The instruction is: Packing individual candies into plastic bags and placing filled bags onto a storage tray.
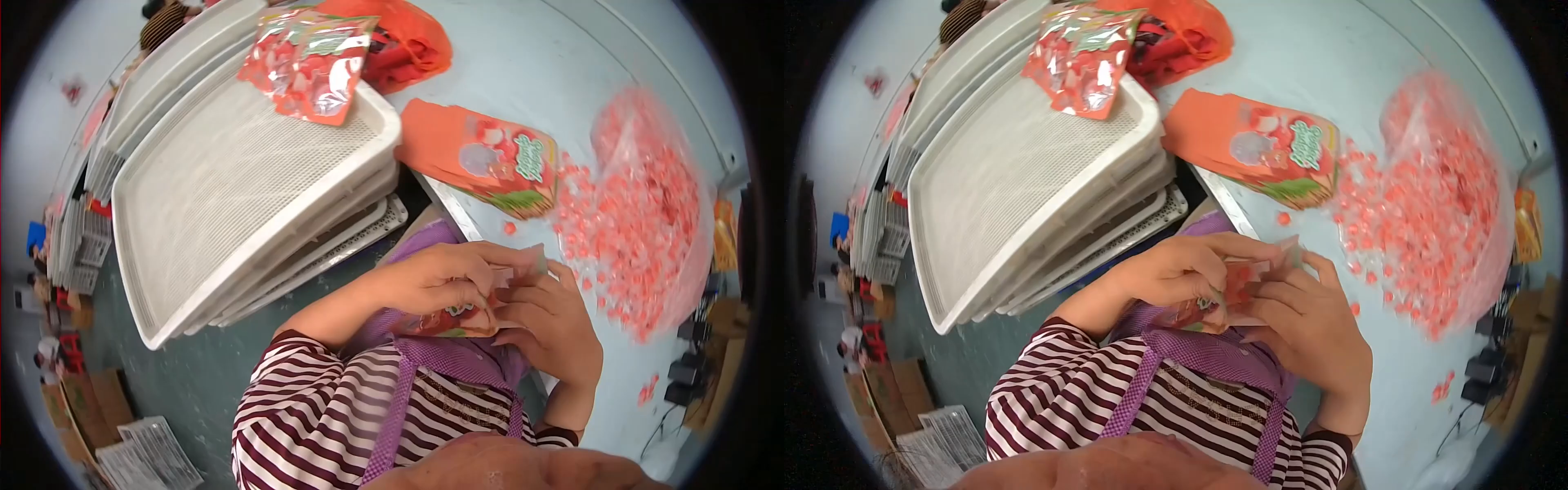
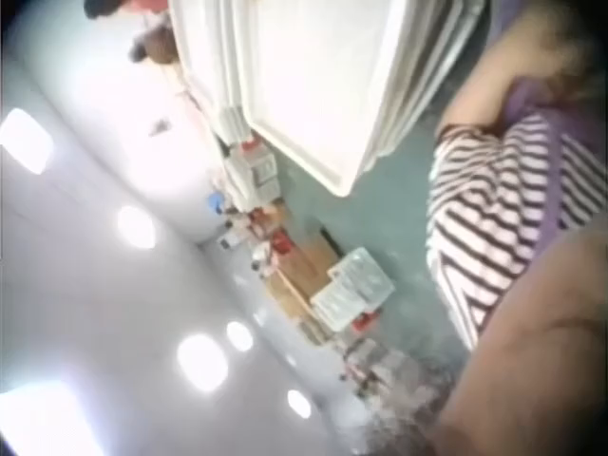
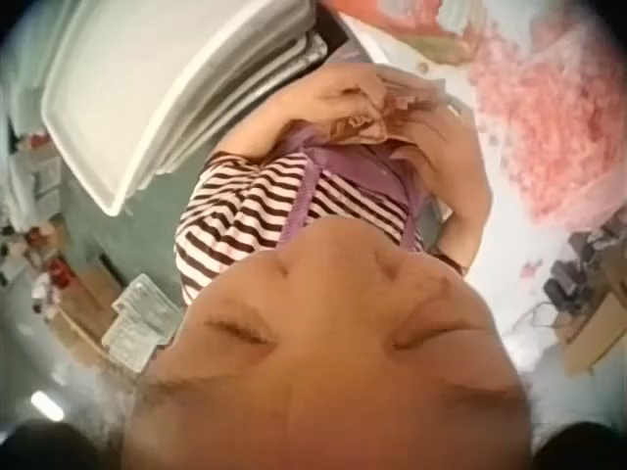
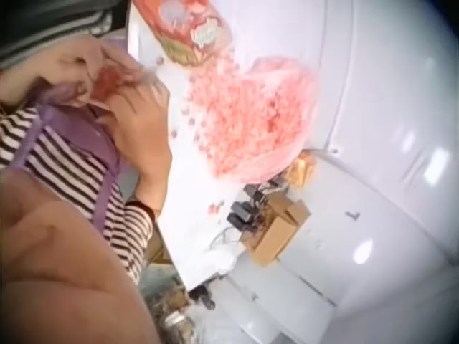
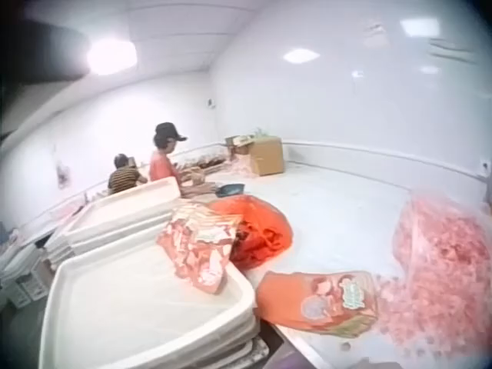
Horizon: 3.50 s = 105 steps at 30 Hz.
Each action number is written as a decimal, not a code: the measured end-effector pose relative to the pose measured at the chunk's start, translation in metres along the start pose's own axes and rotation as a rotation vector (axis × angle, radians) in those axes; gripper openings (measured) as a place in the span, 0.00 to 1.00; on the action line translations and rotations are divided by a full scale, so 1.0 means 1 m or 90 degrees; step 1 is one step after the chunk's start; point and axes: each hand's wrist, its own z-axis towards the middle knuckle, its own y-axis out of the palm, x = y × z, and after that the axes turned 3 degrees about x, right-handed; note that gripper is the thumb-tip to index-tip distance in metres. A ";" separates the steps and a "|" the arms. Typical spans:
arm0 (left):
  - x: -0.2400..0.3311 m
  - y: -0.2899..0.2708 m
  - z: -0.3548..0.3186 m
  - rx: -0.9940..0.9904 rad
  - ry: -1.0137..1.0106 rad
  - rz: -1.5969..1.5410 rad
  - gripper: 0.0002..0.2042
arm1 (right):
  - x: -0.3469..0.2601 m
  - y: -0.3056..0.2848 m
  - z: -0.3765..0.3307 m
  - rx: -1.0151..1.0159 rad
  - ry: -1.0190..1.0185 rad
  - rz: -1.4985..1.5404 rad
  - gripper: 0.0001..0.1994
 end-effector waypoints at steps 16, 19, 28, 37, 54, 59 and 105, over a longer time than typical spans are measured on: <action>0.023 -0.016 -0.053 0.118 -0.154 0.426 0.46 | -0.001 0.019 0.059 0.058 -0.092 -0.078 0.09; -0.004 -0.006 -0.056 0.216 -0.126 0.349 0.39 | 0.004 0.026 0.061 0.043 -0.090 -0.070 0.07; -0.016 0.001 -0.069 0.213 -0.035 0.342 0.27 | 0.008 0.023 0.068 -0.133 -0.065 -0.106 0.09; 0.005 -0.012 -0.086 0.394 -0.152 0.123 0.14 | 0.015 0.037 0.051 0.579 0.058 0.323 0.24; 0.014 0.001 -0.054 0.580 -0.024 -0.018 0.15 | 0.033 0.062 0.039 0.428 0.092 0.540 0.04; 0.009 0.000 -0.056 0.542 -0.050 -0.033 0.12 | 0.038 0.061 0.037 0.426 0.050 0.491 0.05; 0.007 -0.010 -0.055 0.675 -0.199 -0.023 0.19 | 0.062 0.074 0.050 0.089 0.243 0.577 0.07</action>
